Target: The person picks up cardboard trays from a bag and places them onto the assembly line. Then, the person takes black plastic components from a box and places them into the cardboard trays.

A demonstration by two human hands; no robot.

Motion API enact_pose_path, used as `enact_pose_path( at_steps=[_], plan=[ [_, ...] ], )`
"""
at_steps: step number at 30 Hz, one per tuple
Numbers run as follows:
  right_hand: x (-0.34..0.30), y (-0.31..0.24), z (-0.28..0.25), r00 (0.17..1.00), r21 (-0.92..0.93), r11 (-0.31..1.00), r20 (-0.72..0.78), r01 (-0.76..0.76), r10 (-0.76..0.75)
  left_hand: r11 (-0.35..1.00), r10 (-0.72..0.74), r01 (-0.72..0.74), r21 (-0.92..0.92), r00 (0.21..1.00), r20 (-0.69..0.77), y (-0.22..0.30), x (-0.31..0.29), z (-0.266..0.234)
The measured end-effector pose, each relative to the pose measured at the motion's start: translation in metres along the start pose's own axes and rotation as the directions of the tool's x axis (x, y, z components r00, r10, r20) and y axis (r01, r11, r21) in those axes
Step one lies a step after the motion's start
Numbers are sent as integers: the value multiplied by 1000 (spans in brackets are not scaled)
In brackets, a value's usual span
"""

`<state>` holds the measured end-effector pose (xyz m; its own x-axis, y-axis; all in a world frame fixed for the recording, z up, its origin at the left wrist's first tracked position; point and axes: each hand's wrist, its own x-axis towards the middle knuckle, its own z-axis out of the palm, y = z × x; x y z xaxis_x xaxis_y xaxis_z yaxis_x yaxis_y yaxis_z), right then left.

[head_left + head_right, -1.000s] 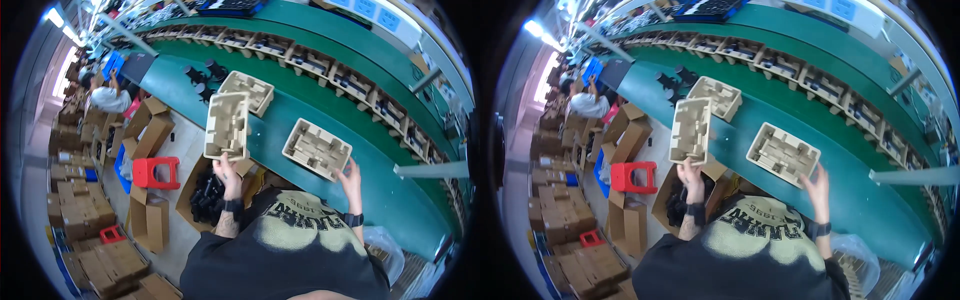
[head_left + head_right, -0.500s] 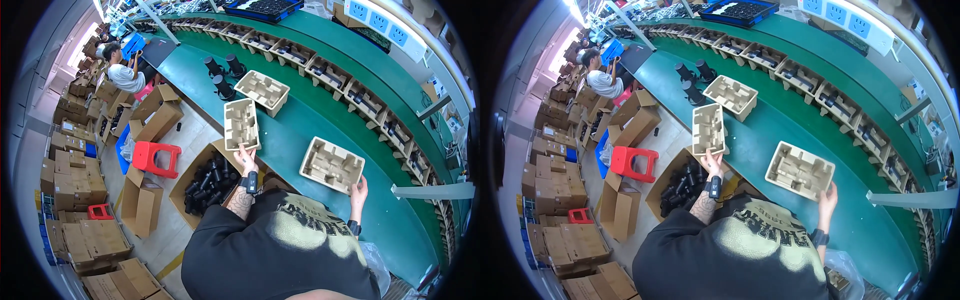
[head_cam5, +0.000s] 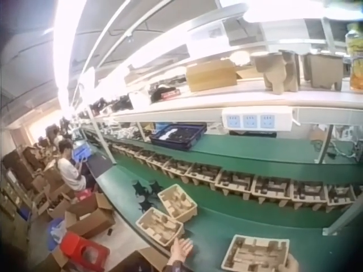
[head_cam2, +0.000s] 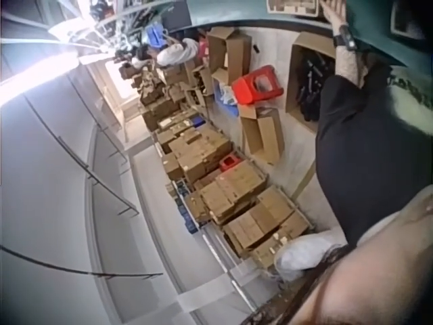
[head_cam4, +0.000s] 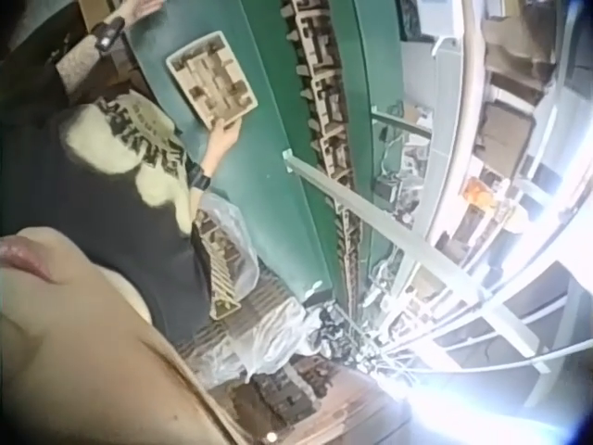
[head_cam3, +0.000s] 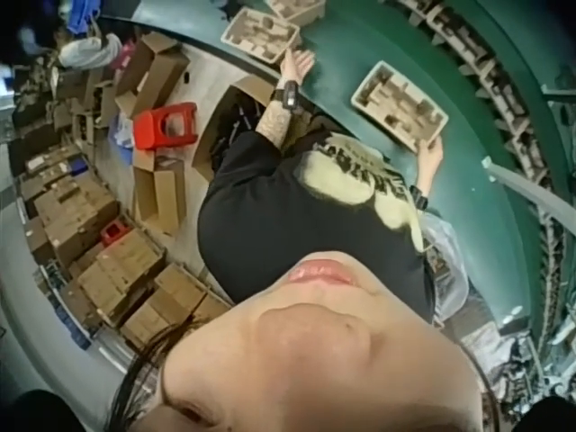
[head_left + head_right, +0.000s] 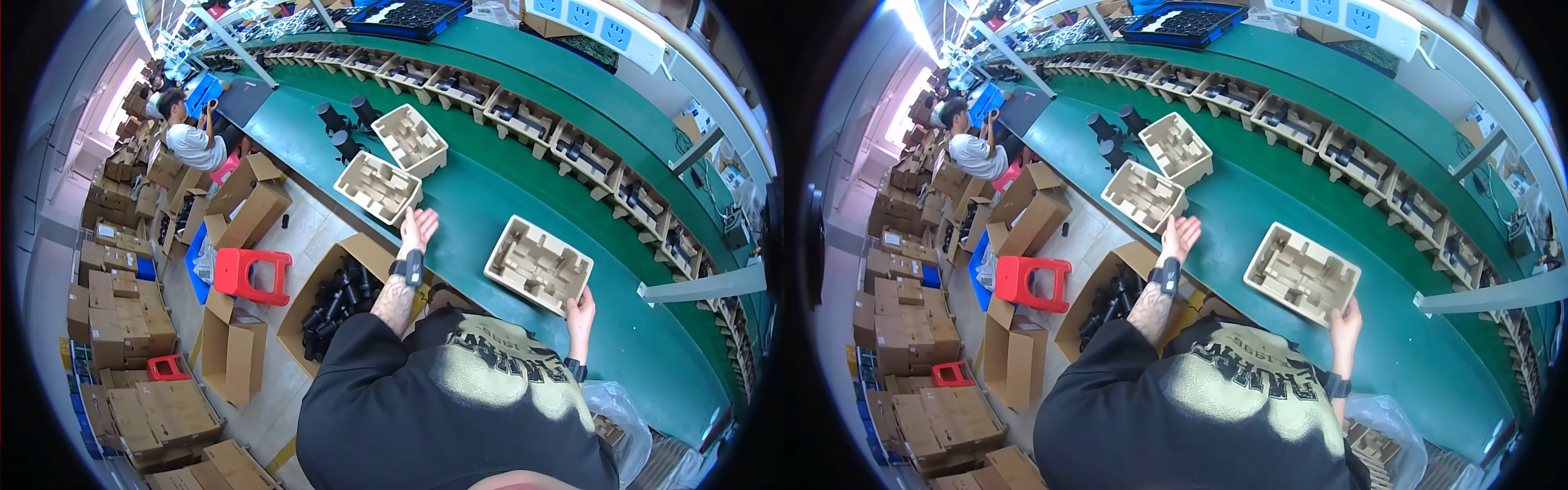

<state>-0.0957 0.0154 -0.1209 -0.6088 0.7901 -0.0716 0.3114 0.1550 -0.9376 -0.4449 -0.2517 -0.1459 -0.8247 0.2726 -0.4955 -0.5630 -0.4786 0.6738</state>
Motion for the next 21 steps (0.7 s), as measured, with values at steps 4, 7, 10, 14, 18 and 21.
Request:
enact_pose_path(
  at_steps=[4, 7, 10, 14, 18, 21],
  plan=[
    [5, 22, -20, 977, 163, 984, 213, -71, 35, 739, -198, -66, 670, 930, 310, -8, -74, 58],
    [49, -32, -9, 960, 48, 980, 195, 194, -200, 459, -14, -537, 707, 792, 611, -35, -101, 81],
    [75, -75, 7, 992, 314, 941, -32, 127, -123, -70, -176, -659, 749, 747, 641, -42, -128, 102],
    [59, -78, -1, 983, -442, 888, -64, 125, -171, -19, -416, -469, 883, 807, 420, -39, -146, 106],
    [-23, -85, 7, 968, -514, 849, 122, -126, 218, 289, -776, -436, 852, 414, 475, -11, -155, 86],
    [-45, -58, 13, 930, -98, 935, 114, -340, 350, 500, -573, -437, 748, 481, 664, 7, -140, 97]
  ],
)
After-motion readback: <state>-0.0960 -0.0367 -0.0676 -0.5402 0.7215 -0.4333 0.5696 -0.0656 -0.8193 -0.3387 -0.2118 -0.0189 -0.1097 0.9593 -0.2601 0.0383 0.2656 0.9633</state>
